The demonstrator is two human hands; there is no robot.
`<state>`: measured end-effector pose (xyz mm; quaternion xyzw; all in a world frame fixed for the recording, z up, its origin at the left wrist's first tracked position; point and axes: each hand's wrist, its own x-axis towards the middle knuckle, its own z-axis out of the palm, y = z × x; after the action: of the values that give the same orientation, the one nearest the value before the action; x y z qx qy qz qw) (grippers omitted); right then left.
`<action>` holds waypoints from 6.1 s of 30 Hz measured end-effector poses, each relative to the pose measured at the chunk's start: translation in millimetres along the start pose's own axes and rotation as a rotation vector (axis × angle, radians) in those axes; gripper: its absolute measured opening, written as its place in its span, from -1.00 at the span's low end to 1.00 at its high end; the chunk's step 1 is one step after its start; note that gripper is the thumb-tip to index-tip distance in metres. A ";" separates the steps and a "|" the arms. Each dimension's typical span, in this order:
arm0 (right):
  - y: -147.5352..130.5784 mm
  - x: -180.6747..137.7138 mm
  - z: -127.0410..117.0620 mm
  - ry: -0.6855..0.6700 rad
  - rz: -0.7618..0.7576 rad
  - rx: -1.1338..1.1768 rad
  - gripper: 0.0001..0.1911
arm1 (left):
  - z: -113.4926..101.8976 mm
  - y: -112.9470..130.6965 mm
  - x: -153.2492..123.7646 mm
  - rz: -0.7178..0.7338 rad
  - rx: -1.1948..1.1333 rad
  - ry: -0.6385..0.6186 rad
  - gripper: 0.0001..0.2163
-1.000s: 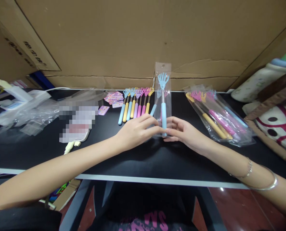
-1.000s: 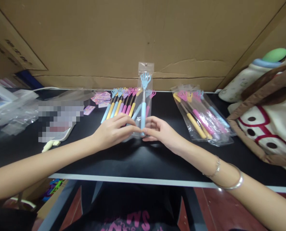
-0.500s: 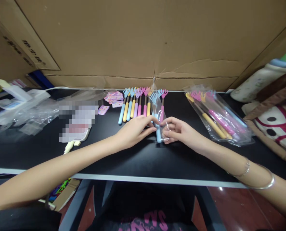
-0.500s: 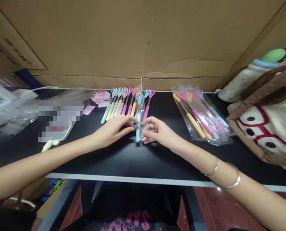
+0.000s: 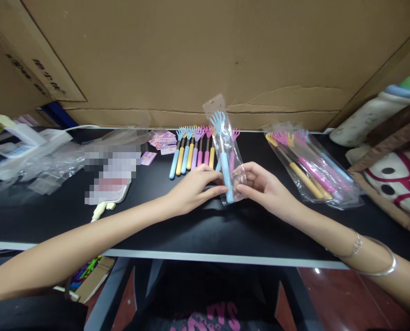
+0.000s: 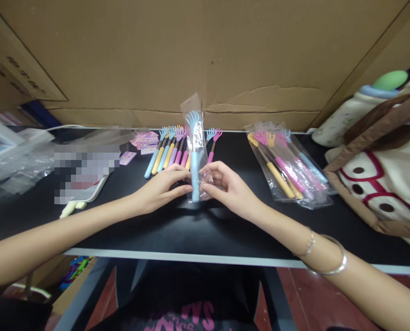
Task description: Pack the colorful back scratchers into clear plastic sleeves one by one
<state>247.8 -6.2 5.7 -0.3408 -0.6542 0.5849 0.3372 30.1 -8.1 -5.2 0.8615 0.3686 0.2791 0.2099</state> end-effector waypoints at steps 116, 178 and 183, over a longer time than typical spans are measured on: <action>-22.5 -89.1 -172.0 0.588 0.113 -1.390 -0.72 | -1.7 -10.8 -6.3 0.225 0.475 -0.097 -0.72; 14.4 3.1 -17.9 -0.209 -0.624 -1.281 -0.78 | -205.5 -129.3 -82.2 -0.522 0.722 0.137 -0.56; 13.4 2.6 -17.3 -0.208 -0.630 -1.277 -0.79 | -206.9 -155.3 -120.6 -0.738 0.515 -0.031 -0.35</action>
<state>261.6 6.3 -5.9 -0.2092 -0.9645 -0.0073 0.1608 -250.9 32.8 23.8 0.7007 0.7054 0.0715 0.0796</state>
